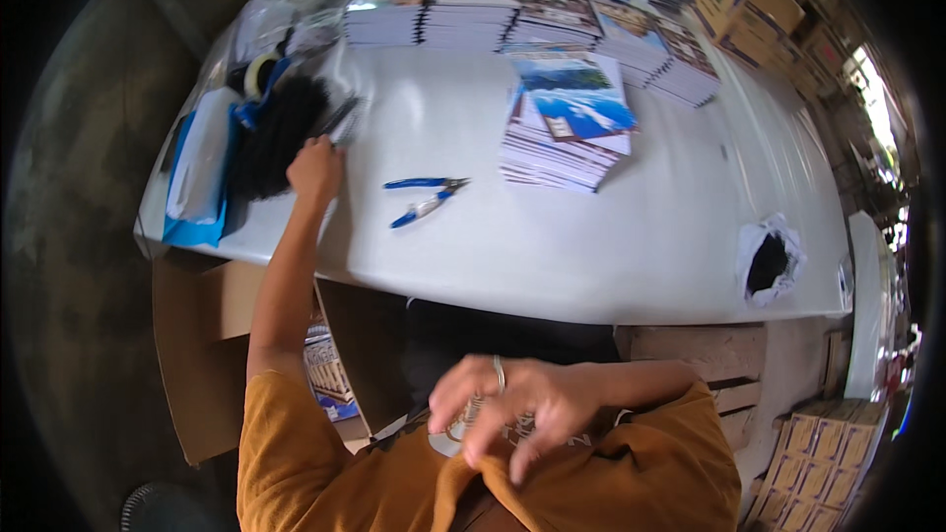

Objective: The person inserts plastic spiral coils through the punched holes of stacks of paper to bind them into notebooks and then stacks the finished notebooks on a table.

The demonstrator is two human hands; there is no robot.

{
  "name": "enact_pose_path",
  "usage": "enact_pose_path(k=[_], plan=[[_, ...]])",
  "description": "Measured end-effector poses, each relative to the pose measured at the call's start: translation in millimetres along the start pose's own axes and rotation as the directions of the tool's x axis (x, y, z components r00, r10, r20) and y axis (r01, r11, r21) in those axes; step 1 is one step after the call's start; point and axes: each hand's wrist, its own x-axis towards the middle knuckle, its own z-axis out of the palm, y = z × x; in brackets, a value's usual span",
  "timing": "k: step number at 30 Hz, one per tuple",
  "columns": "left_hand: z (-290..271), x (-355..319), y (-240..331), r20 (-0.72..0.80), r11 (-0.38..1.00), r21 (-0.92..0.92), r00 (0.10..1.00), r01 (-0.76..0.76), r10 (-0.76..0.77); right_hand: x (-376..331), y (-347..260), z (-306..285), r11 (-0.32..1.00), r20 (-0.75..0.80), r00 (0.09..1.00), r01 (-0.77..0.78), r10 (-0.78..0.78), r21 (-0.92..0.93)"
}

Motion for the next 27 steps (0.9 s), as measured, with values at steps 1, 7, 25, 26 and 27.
enact_pose_path(k=[1,7,25,26,27], plan=[[-1.4,1.9,2.2,-0.04,0.999,0.034,0.999,0.014,-0.013,-12.6,-3.3,-7.2,0.995,-0.101,0.994,-0.042,0.034,-0.085],[-44.2,24.9,47.4,-0.217,0.972,0.202,0.974,0.117,-0.072,-110.9,58.1,-103.1,0.451,-0.944,0.281,-0.829,-0.175,-0.33],[-74.6,-7.5,260.4,-0.072,0.64,-0.436,0.734,-0.632,0.675,-89.6,132.6,-209.5,0.452,-0.913,0.407,-0.814,-0.005,-0.365],[-74.4,-4.5,256.4,-0.184,0.548,-0.483,0.691,-0.683,0.7,-93.2,130.0,-213.6,0.538,-0.907,0.421,-0.768,0.014,-0.348],[-82.5,-5.2,254.2,-0.148,0.58,-0.51,0.73,-0.635,0.668,-98.5,128.0,-216.7,0.616,-0.9,0.434,-0.718,0.033,-0.323]])
